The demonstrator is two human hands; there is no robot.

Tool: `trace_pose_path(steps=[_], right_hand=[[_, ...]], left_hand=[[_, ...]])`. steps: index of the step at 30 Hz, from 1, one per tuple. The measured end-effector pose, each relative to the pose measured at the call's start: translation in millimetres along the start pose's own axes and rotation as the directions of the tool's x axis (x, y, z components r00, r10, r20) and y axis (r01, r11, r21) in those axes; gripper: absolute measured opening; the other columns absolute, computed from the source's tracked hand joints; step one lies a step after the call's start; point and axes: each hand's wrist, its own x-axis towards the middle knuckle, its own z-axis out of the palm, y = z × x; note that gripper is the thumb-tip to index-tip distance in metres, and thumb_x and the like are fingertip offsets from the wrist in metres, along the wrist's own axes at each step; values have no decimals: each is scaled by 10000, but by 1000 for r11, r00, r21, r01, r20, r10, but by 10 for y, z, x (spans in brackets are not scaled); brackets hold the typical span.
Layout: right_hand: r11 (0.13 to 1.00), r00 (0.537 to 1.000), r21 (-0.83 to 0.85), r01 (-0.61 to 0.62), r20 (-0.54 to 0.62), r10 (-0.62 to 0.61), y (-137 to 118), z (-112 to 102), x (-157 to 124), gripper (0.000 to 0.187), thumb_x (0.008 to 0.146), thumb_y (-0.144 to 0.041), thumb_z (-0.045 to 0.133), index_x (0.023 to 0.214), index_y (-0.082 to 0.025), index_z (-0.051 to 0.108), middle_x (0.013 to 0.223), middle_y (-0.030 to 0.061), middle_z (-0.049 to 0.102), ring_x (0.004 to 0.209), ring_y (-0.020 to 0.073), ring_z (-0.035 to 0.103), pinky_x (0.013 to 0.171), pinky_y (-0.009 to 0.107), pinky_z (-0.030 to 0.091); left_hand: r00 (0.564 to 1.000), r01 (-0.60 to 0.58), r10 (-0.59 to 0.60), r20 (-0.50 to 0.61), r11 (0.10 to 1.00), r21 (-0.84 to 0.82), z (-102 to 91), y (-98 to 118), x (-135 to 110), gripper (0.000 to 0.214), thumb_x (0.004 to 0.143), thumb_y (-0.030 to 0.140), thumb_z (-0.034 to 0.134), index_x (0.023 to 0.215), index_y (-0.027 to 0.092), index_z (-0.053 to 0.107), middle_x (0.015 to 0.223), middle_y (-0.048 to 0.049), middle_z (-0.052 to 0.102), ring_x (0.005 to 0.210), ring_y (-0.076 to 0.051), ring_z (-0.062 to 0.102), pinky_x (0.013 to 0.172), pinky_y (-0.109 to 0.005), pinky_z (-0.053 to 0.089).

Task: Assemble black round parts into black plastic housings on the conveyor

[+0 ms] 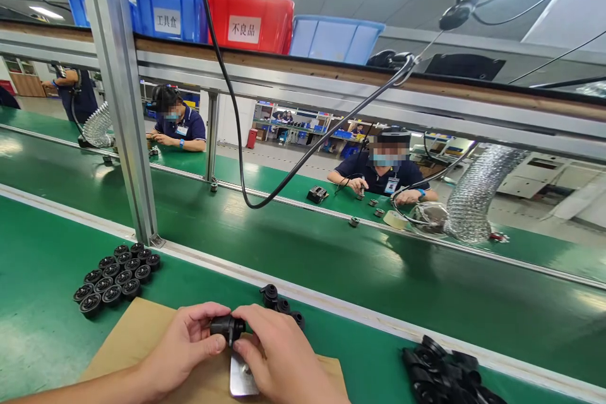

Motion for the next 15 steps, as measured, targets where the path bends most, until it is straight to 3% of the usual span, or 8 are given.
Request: trace_pose_path(steps=[3, 10, 15], right_hand=[[998, 998, -24, -57, 0, 57, -6, 23, -1, 314, 989, -281, 642, 1298, -279, 696, 1245, 39, 783, 1134, 288, 720, 997, 404, 514], [998, 998, -18, 67, -6, -67, 23, 48, 16, 372, 956, -125, 569, 1282, -260, 686, 1293, 32, 758, 1180, 243, 709, 1014, 357, 514], [996, 999, -81, -45, -2, 45, 21, 84, -8, 288, 985, -232, 650, 1271, -258, 680, 1233, 41, 768, 1133, 290, 715, 991, 423, 522]], left_hand=[[1000, -6, 6, 9, 1000, -9, 15, 10, 5, 482, 702, 363, 1058, 1101, 204, 839, 1108, -92, 824, 1065, -265, 763, 994, -376, 606], [1000, -8, 8, 10, 1000, -18, 14, 11, 10, 465, 699, 357, 1061, 1085, 208, 849, 1067, -83, 829, 1030, -246, 760, 955, -349, 606], [1000, -9, 9, 18, 1000, -14, 32, 31, 1, 457, 702, 341, 1057, 1082, 197, 848, 1072, -92, 828, 1026, -254, 761, 947, -355, 603]])
